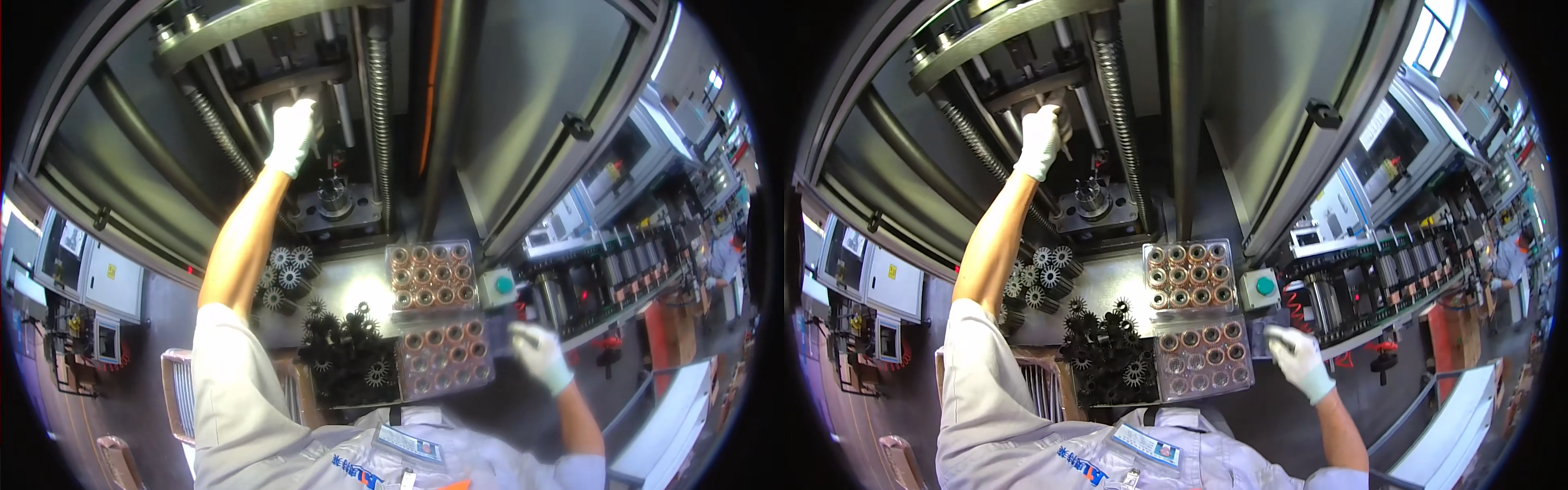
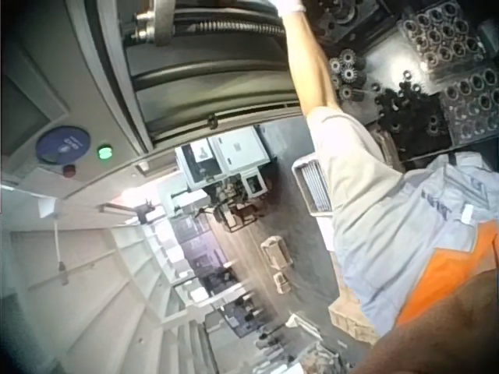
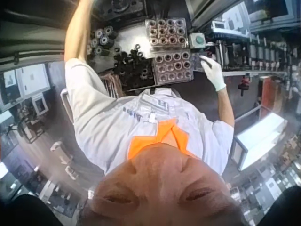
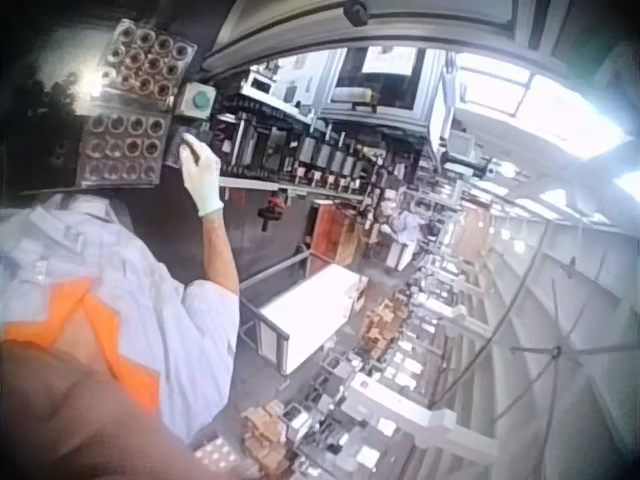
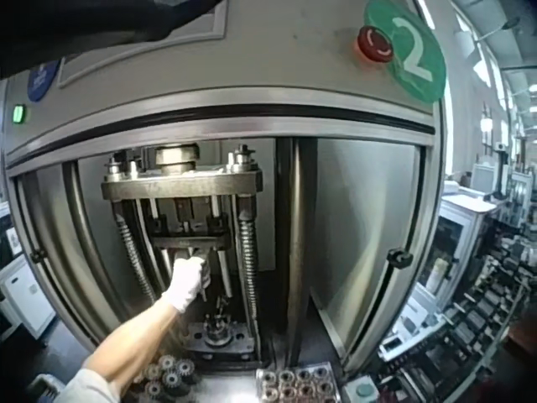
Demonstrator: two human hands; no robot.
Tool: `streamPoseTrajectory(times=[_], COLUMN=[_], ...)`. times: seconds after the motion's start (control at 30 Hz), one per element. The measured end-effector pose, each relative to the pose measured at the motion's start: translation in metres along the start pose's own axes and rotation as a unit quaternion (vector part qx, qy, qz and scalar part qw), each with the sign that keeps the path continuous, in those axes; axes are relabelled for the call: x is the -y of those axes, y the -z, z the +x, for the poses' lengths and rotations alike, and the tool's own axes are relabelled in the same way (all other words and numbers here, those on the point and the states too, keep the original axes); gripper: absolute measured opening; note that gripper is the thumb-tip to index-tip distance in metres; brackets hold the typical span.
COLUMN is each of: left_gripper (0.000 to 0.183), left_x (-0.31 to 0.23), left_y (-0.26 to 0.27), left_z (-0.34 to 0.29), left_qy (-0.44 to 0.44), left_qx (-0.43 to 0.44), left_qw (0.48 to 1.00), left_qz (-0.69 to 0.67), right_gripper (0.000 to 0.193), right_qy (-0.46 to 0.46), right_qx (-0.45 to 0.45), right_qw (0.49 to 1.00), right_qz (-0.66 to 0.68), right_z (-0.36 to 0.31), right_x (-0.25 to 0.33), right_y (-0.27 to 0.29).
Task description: The person unboxes components using a utility knife, loads shafts, rotor cores, commutators, and plastic parts into a press machine to assemble them, operates the machine, and transfers assembled rotors from a conveyor into a storage rack.
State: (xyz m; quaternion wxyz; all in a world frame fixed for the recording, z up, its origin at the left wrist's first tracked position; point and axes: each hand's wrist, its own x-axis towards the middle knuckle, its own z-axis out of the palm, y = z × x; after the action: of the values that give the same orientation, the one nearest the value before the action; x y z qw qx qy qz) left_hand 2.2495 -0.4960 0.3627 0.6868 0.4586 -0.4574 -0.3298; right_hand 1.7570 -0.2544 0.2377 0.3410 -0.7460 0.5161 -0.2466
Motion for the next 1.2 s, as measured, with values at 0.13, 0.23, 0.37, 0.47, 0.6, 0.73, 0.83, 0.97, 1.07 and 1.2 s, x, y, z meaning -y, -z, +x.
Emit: streamPoseTrajectory(times=[0.13,0.23,0.37,0.47,0.6,0.73,0.83,0.97,1.07,1.2], left_gripper=[0.049,0.066,0.039,0.036,0.031,0.034,0.035,0.018,0.017,0.025], left_x=[-0.043,-0.048,-0.010,0.023,0.050,0.096,0.102,0.103,0.094,0.050], left_y=[0.006,-0.004,0.005,-0.014,-0.066,-0.090,-0.097,-0.113,-0.116,-0.113], left_z=[-0.034,-0.120,-0.268,-0.340,-0.385,-0.412,-0.416,-0.407,-0.401,-0.409], left_qy=[-0.114,-0.161,0.015,0.067,-0.055,-0.179,-0.149,-0.118,-0.111,-0.090], left_qx=[0.033,-0.038,0.200,0.339,0.375,0.394,0.416,0.408,0.403,0.263], left_qw=[0.912,0.907,0.922,0.869,0.834,0.768,0.722,0.729,0.725,0.836], left_qz=[0.394,0.388,0.332,0.355,0.400,0.473,0.533,0.537,0.547,0.473], right_gripper=[0.040,0.041,0.035,0.032,0.033,0.034,0.028,0.028,0.027,0.027], right_qy=[0.057,0.174,0.189,0.253,0.243,0.227,0.141,0.088,0.083,0.097], right_qx=[-0.100,-0.201,-0.174,-0.074,-0.070,-0.077,-0.073,-0.032,-0.014,-0.023], right_qw=[0.991,0.960,0.956,0.925,0.935,0.947,0.981,0.996,0.996,0.995], right_qz=[0.061,-0.083,-0.142,-0.272,-0.249,-0.215,-0.115,-0.008,0.021,0.027], right_z=[0.057,0.093,0.102,0.091,0.097,0.078,0.046,0.026,0.026,0.028], right_x=[0.013,0.024,-0.017,-0.076,-0.071,-0.040,-0.027,-0.036,-0.030,-0.023], right_y=[0.007,0.014,0.003,-0.022,-0.025,-0.019,-0.032,-0.041,-0.044,-0.048])
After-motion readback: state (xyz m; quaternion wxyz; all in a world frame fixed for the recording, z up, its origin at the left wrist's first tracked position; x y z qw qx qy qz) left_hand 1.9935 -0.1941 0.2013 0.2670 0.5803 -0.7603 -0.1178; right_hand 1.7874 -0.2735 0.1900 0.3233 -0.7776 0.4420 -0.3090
